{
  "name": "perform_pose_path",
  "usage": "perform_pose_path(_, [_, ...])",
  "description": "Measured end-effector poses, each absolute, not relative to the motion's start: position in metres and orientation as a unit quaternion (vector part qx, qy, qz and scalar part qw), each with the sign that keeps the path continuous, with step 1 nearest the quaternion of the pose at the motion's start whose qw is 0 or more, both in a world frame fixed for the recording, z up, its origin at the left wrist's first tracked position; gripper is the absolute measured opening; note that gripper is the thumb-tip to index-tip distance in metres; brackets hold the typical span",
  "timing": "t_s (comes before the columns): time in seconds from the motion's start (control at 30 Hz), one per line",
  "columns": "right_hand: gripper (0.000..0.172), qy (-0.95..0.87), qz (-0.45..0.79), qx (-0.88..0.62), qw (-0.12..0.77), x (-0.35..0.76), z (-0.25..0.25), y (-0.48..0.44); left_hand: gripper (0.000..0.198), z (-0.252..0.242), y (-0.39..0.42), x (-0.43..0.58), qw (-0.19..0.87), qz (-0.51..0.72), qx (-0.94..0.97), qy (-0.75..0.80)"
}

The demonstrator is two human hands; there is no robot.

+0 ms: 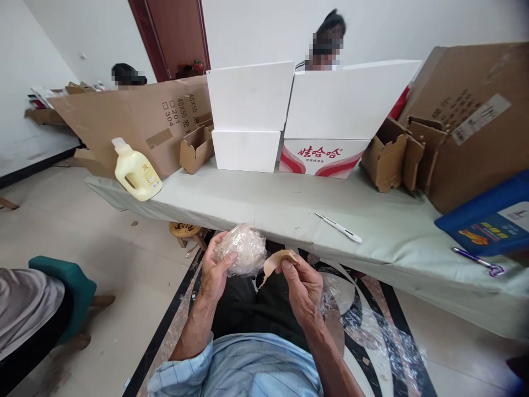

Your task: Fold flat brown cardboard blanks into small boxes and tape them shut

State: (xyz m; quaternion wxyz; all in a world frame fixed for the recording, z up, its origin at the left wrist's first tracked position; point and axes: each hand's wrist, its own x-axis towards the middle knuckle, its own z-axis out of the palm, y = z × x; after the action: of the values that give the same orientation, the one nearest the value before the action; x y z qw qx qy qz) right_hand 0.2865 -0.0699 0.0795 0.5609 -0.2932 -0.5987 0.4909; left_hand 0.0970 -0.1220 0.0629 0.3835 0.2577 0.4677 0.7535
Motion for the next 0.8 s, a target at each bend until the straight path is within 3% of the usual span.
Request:
perform_pose_path(0.33, [0.025,-0.616,0.499,-0.257,0.553,0.290,0.083,-0.067,0.082,0.059,-0.124,0.101,0.418,0.748,0.284,0.430])
perform_pose_path(0.8, [0.030,-0.552,0.545,-0.272,0.570,0.301,0.075,-0.061,0.082,0.054,-0.121,0.101,0.406,0.762,0.254,0.435])
